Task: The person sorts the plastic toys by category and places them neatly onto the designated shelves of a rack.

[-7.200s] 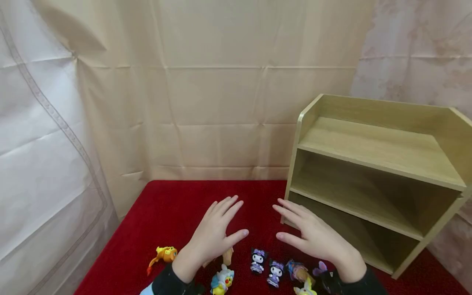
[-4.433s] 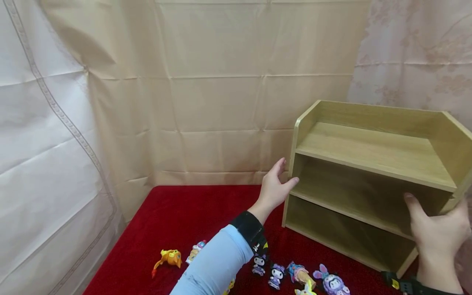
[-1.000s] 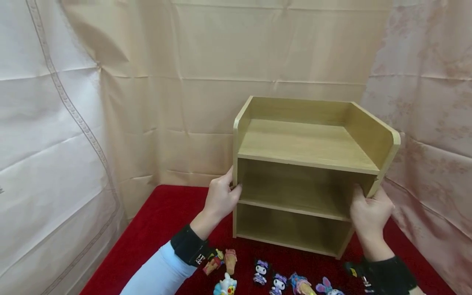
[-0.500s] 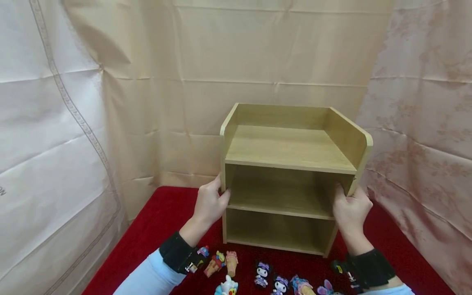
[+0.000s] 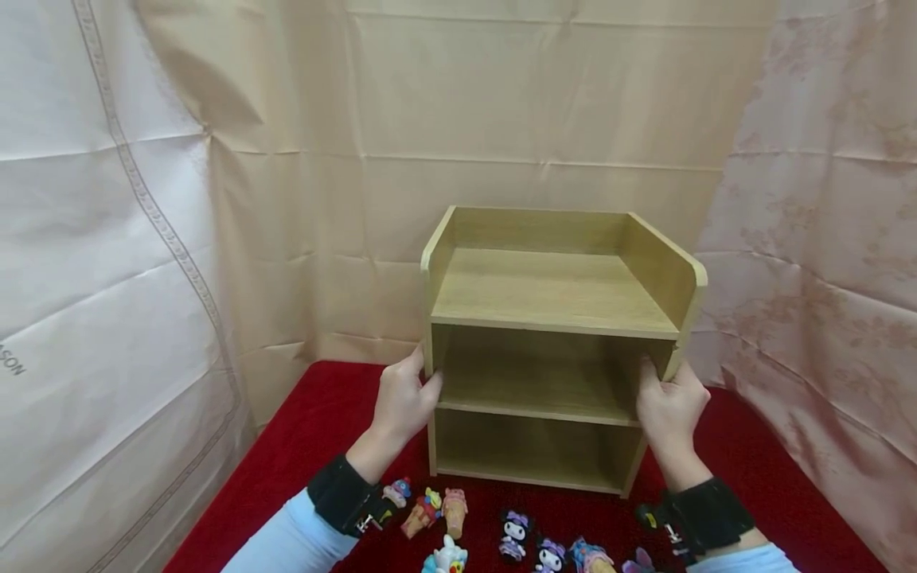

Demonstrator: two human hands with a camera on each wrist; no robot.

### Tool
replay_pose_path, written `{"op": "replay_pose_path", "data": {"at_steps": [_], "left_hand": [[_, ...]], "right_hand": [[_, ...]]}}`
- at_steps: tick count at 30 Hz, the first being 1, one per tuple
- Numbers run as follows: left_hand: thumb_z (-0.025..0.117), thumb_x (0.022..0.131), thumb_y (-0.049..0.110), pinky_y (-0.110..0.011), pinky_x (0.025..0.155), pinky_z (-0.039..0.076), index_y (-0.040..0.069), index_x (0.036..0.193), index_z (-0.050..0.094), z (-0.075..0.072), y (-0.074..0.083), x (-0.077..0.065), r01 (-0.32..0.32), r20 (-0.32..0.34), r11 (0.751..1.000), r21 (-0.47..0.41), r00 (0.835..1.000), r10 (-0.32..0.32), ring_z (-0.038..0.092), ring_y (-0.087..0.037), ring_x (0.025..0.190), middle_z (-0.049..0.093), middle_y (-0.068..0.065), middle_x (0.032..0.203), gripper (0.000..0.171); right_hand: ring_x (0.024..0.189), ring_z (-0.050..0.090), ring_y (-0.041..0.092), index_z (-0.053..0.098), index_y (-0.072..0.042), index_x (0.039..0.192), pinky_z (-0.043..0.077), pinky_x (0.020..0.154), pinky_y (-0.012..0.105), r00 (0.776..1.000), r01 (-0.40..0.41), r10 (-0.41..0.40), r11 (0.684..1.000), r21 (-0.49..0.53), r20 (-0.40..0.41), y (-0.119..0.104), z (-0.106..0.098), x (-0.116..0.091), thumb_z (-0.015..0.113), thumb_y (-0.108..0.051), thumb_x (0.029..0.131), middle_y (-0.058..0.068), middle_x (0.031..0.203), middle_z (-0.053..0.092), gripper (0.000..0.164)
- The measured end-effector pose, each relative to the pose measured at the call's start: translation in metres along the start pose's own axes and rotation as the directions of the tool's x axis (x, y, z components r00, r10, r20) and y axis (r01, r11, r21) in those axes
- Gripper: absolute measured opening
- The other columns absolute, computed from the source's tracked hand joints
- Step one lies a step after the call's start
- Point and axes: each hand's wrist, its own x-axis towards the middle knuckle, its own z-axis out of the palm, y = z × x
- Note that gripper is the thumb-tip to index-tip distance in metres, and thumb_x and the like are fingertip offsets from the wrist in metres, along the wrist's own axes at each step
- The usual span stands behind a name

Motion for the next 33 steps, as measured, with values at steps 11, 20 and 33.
{"op": "replay_pose_path", "data": {"at_steps": [11,20,33], "left_hand": [[0.067,0.08,-0.004,-0.021,0.034,0.037,0.009,0.137,0.052,0.005,-0.005,-0.011,-0.009,-0.01,1.0,0.012,1.0,0.01,0.04,-0.002,0.045,0.068,-0.014,0.105,0.06],[0.068,0.082,-0.001,-0.033,0.066,0.058,0.01,0.137,0.052,0.005,-0.005,-0.014,-0.012,0.008,1.0,0.002,1.0,0.012,0.064,-0.014,0.086,0.064,-0.01,0.118,0.058],[0.068,0.083,-0.001,-0.041,0.082,0.054,0.012,0.139,0.049,0.006,-0.007,-0.015,-0.013,0.028,0.999,-0.052,1.0,0.015,0.06,-0.022,0.103,0.061,-0.012,0.124,0.061]], "right_hand": [[0.067,0.052,0.001,0.068,-0.001,0.087,0.038,0.055,0.024,1.0,-0.002,0.003,1.0,-0.029,0.029,0.011,0.004,-0.007,0.068,-0.012,0.085,0.013,0.073,0.068,0.011],[0.074,0.056,0.011,0.067,-0.001,0.091,0.04,0.059,0.027,0.996,-0.042,0.047,0.997,-0.063,0.082,0.01,0.001,-0.007,0.066,-0.016,0.089,0.015,0.078,0.068,0.015],[0.087,0.06,0.034,0.06,-0.001,0.105,0.046,0.066,0.053,0.982,-0.02,0.029,0.999,-0.045,0.188,0.014,-0.006,-0.01,0.058,-0.021,0.095,0.024,0.091,0.066,0.022]]}}
